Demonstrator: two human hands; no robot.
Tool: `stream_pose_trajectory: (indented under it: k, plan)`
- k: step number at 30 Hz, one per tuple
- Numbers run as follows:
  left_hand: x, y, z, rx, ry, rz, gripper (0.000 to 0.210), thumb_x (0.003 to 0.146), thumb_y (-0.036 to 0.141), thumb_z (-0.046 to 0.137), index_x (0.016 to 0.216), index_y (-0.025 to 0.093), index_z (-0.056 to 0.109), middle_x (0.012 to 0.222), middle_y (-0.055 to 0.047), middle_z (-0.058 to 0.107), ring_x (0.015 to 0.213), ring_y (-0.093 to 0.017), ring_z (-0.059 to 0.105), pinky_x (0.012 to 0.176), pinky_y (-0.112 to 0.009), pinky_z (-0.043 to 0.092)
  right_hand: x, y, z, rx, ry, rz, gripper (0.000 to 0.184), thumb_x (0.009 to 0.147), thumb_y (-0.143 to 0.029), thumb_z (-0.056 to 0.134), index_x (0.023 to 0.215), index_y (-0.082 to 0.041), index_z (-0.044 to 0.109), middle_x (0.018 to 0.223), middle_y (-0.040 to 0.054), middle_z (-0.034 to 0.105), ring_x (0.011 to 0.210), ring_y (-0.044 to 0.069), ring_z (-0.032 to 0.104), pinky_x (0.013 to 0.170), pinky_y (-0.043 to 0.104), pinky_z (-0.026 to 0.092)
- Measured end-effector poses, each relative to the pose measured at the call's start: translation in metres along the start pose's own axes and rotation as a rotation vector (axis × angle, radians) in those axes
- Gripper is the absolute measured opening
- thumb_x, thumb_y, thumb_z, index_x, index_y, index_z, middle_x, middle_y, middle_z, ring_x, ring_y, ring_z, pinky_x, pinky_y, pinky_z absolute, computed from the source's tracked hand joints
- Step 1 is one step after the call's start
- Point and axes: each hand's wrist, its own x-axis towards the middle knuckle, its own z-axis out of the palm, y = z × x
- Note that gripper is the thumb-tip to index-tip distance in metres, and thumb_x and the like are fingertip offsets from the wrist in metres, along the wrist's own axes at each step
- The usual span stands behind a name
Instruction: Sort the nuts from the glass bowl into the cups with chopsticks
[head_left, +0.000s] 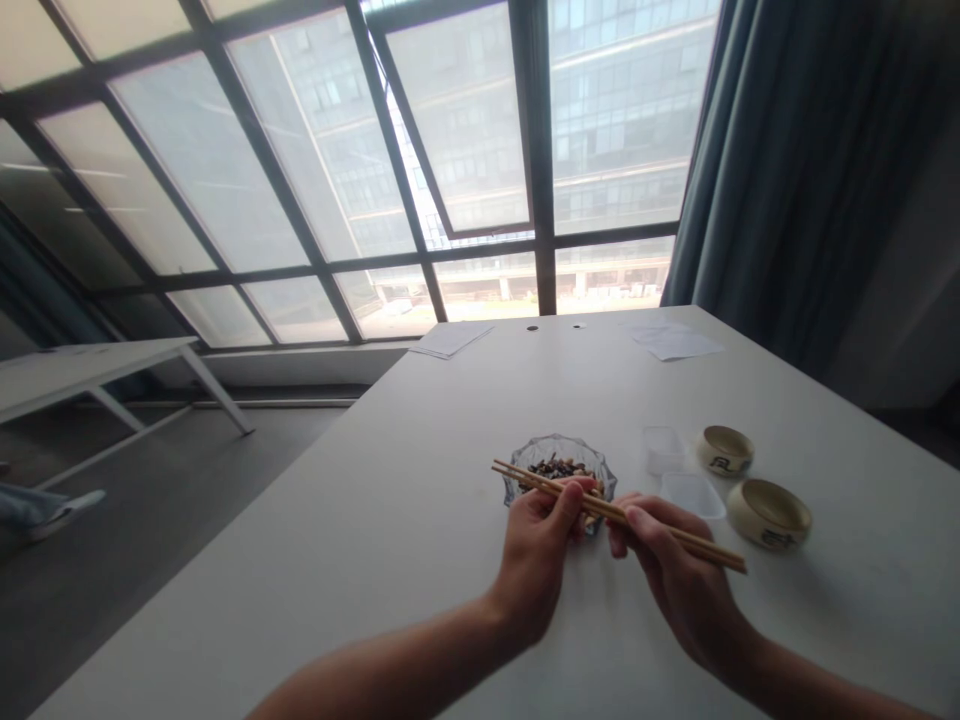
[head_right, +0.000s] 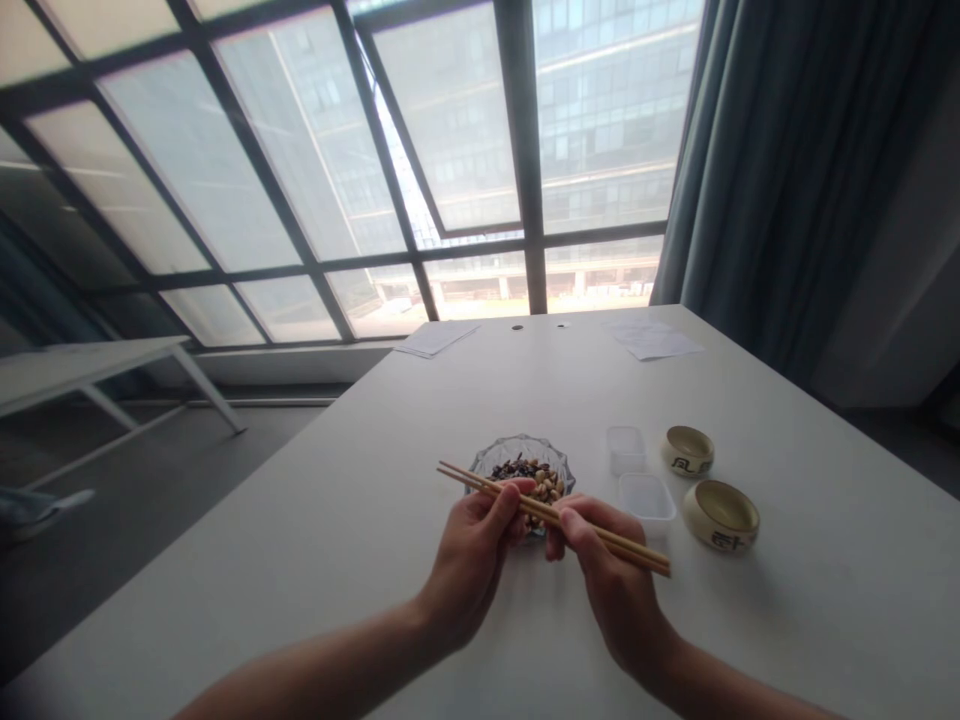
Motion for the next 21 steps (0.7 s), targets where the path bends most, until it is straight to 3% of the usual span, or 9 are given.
stream_pose_trajectory:
  k: [4,10,21]
  plan:
    - [-0.002,-0.002,0.001,0.011,-0.009,0.010,0.054,0.082,0.061,0.087,0.098,0.009,0.082,0.065,0.000,0.056,0.064,-0.012,0.047,0.063,-0.024,0.039,-0.003,-0.003,0.006,0.097,0.030,0.045,0.026,0.090,-0.043,0.079,0.078,-0.019,0.079,0.069,0.0036,0.067,0.070,0.017,0.062,0.073,0.027,0.053]
    - [-0.002,0.001,0.002,-0.011,-0.017,0.023,0.052,0.081,0.060,0.087,0.095,0.011,0.080,0.067,-0.001,0.059,0.065,-0.013,0.051,0.066,-0.026,0.043,-0.002,-0.006,0.015,0.175,0.098,0.158,0.045,0.082,-0.057,0.083,0.068,-0.015,0.076,0.065,0.0084,0.070,0.055,0.017,0.059,0.057,0.029,0.053]
    - [-0.004,0.002,0.001,-0.008,-0.004,0.010,0.054,0.080,0.058,0.089,0.100,0.009,0.080,0.065,-0.001,0.058,0.063,-0.013,0.051,0.064,-0.025,0.042,-0.003,-0.001,0.001,-0.031,0.029,0.028,0.035,0.094,-0.045,0.074,0.072,-0.019,0.076,0.068,0.0050,0.067,0.069,0.020,0.064,0.074,0.032,0.054]
